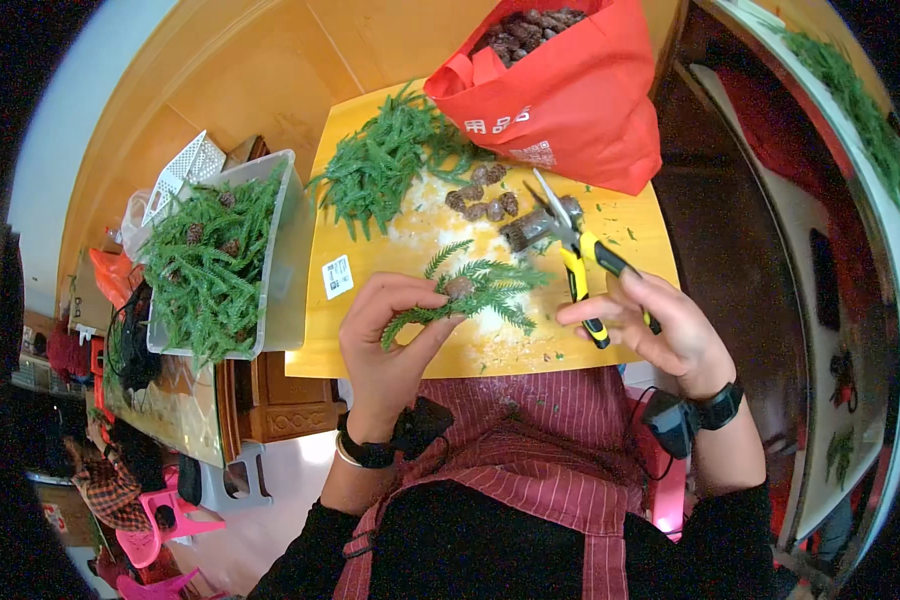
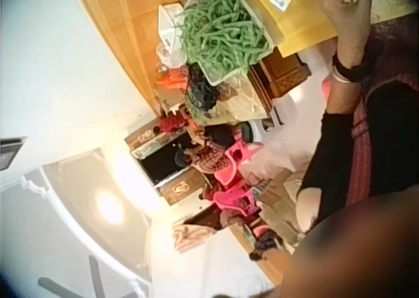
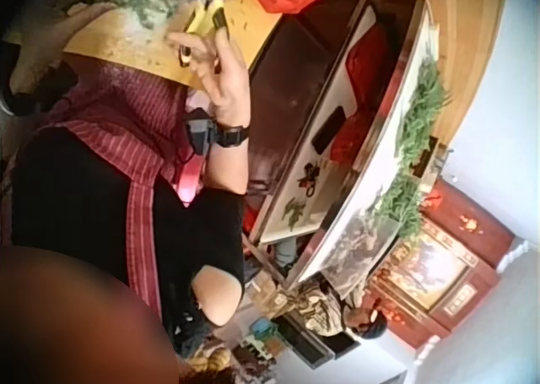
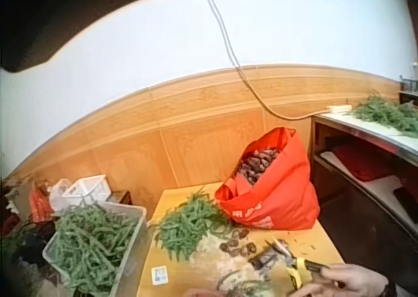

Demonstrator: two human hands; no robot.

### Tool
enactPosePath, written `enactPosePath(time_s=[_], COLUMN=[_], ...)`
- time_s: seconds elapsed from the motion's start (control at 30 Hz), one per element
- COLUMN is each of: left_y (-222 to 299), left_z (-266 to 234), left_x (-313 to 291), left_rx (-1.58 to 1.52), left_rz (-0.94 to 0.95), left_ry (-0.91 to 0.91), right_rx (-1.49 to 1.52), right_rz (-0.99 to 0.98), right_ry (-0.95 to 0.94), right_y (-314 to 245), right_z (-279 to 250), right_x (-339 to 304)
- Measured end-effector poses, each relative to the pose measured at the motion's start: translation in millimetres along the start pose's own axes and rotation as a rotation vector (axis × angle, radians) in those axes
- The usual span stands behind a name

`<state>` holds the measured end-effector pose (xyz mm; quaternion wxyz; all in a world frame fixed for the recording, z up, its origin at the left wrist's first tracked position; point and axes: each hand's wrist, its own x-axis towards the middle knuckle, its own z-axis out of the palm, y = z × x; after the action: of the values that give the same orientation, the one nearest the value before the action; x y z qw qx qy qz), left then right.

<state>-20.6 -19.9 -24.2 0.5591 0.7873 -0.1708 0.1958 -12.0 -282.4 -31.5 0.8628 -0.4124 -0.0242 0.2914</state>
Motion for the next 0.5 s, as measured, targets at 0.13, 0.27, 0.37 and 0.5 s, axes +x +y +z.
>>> enactPosePath(time_s=[0.13,0.27,0.37,0.5], left_y=[-3,-2,-1,5], left_z=[-7,-14,-20,-27], left_x=[-1,-3,-6,-7], left_rx=[0.041,-0.101,-0.217,-0.511], left_rz=[0.033,-0.113,-0.23,-0.46], left_ry=[0.006,0.008,0.002,0.031], right_rx=[-0.157,-0.143,-0.041,-0.529], right_rz=[0.119,-0.081,-0.108,-0.191], right_ry=[-0.027,0.076,-0.027,0.23], right_y=[-2,2,5,1], right_z=[-3,-16,-30,-23], right_x=[2,-5,-7,-8])
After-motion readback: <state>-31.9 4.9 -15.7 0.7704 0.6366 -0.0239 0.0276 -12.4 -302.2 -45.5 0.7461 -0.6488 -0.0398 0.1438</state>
